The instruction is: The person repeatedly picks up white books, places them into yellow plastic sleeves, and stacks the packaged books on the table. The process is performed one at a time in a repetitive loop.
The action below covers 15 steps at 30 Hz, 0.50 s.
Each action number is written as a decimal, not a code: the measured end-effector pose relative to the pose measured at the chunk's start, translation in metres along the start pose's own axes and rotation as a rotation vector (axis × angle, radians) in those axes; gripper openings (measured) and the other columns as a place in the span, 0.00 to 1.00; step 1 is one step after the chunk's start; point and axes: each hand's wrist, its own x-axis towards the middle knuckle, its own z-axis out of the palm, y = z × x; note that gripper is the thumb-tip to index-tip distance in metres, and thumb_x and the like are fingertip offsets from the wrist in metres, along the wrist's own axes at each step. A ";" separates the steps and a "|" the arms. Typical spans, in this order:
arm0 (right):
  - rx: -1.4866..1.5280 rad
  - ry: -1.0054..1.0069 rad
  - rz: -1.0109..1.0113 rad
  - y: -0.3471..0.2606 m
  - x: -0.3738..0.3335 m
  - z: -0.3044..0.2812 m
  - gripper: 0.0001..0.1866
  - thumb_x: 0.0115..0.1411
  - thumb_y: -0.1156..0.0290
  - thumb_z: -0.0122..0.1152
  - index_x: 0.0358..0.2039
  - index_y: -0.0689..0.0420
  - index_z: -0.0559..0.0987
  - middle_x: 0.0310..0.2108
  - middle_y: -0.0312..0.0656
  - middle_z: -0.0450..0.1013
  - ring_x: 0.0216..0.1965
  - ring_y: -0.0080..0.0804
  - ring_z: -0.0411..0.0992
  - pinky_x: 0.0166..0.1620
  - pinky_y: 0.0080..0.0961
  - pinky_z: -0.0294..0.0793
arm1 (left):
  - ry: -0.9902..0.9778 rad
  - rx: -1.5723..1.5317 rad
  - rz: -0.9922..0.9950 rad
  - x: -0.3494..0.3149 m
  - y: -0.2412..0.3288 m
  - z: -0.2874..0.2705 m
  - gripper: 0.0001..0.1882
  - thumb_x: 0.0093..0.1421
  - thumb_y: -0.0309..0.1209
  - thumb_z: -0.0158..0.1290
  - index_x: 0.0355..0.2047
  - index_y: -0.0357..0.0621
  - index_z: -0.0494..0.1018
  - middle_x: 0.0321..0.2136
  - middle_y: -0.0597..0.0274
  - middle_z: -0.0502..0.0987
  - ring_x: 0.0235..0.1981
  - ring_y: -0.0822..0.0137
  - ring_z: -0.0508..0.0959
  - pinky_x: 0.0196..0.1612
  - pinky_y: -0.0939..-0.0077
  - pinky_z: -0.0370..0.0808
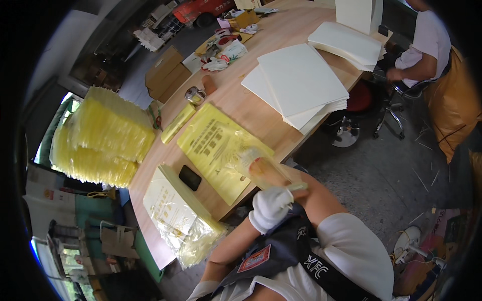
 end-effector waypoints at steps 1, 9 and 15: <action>-0.027 -0.010 -0.018 -0.002 0.001 -0.003 0.20 0.63 0.58 0.49 0.50 0.56 0.73 0.46 0.51 0.74 0.46 0.49 0.73 0.48 0.40 0.71 | -0.046 -0.024 -0.031 0.005 0.007 -0.002 0.15 0.45 0.16 0.53 0.34 0.46 0.76 0.23 0.54 0.76 0.22 0.55 0.77 0.24 0.65 0.73; -0.088 0.052 -0.108 0.078 -0.028 -0.076 0.10 0.59 0.68 0.50 0.37 0.53 0.79 0.31 0.46 0.77 0.37 0.46 0.75 0.40 0.40 0.73 | 0.350 -0.190 -0.676 -0.075 -0.134 -0.010 0.10 0.64 0.24 0.50 0.45 0.41 0.76 0.34 0.59 0.81 0.25 0.72 0.77 0.33 0.78 0.76; -0.912 0.186 -0.039 0.188 -0.008 -0.133 0.22 0.60 0.57 0.51 0.52 0.54 0.70 0.50 0.41 0.69 0.53 0.38 0.66 0.53 0.36 0.68 | 0.158 -0.470 -0.935 -0.035 -0.152 -0.003 0.11 0.67 0.27 0.46 0.47 0.38 0.73 0.40 0.60 0.79 0.25 0.78 0.72 0.28 0.85 0.72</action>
